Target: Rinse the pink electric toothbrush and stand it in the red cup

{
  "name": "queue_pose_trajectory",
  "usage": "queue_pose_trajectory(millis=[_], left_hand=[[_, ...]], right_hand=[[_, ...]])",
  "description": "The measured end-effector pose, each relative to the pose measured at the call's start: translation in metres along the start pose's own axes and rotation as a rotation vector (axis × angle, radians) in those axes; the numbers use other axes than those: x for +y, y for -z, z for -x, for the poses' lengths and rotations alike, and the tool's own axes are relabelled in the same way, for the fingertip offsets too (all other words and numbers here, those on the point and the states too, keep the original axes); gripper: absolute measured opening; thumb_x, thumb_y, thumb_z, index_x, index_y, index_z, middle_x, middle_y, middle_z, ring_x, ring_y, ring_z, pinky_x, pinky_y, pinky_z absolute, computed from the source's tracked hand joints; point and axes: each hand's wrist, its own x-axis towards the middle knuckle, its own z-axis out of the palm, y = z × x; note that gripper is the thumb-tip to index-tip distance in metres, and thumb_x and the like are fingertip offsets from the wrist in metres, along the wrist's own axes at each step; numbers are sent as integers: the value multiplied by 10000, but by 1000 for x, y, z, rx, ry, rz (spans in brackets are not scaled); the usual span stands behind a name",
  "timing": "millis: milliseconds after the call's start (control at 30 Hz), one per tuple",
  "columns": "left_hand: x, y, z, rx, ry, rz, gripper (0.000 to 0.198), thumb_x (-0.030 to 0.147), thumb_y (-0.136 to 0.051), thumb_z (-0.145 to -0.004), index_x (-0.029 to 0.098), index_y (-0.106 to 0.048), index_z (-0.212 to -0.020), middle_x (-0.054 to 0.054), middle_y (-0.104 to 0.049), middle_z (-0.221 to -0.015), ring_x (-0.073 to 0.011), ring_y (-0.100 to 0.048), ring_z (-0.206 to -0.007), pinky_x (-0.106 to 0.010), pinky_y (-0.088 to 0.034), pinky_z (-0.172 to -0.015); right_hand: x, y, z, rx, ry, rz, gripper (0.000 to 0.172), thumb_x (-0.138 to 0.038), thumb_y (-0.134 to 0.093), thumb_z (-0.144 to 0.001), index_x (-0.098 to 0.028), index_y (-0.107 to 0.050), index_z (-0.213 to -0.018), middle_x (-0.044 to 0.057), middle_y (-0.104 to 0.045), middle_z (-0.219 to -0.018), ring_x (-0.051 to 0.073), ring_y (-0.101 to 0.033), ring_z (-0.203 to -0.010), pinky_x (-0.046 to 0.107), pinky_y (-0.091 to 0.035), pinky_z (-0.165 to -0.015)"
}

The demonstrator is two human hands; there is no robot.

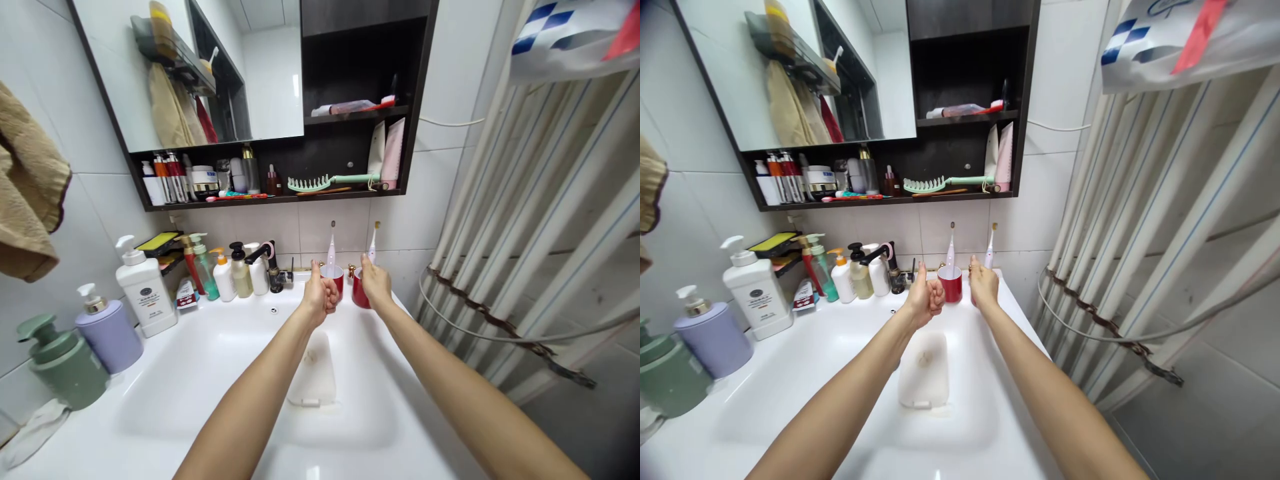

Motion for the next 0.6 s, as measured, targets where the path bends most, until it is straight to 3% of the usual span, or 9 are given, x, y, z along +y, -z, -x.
queue_pose_trajectory(millis=[133,200,300,433,600], left_hand=[[-22,15,-7,90,72,-18,530,622,-206,-606,148,-349,-420,31,-324,-293,-26,-235,-252,-158,-113,-317],[-30,24,-9,127,93,7,467,562,-286,-630,139,-381,-457,40,-339,-312,-20,-257,-264,-150,-148,-322],[-39,34,-9,150,87,-17,329,435,-407,-637,126,-428,-525,47,-375,-359,-14,-304,-294,-139,-201,-336],[-41,36,-6,187,-39,-176,219,334,-511,-579,122,-455,-582,34,-446,-455,-23,-382,-367,-142,-268,-371],[-37,21,-8,276,-268,-374,257,277,-564,-524,138,-484,-725,-13,-539,-689,-84,-498,-606,-190,-371,-527]], right_hand=[[38,10,-25,141,-66,245,230,-353,-529,-525,-159,-497,-645,99,-455,-854,236,-408,-851,308,-307,-648],[50,12,-30,113,-75,332,215,-283,-576,-475,-159,-522,-642,85,-456,-855,230,-419,-842,306,-309,-667],[59,15,-26,64,-54,430,149,-268,-551,-515,-152,-541,-609,62,-469,-788,198,-447,-789,293,-319,-676],[59,25,-1,38,-5,522,190,-301,-506,-575,-144,-553,-670,74,-439,-841,197,-431,-817,303,-321,-698],[51,26,53,-65,102,559,223,-330,-511,-582,-176,-551,-738,53,-398,-926,172,-398,-868,271,-335,-713]])
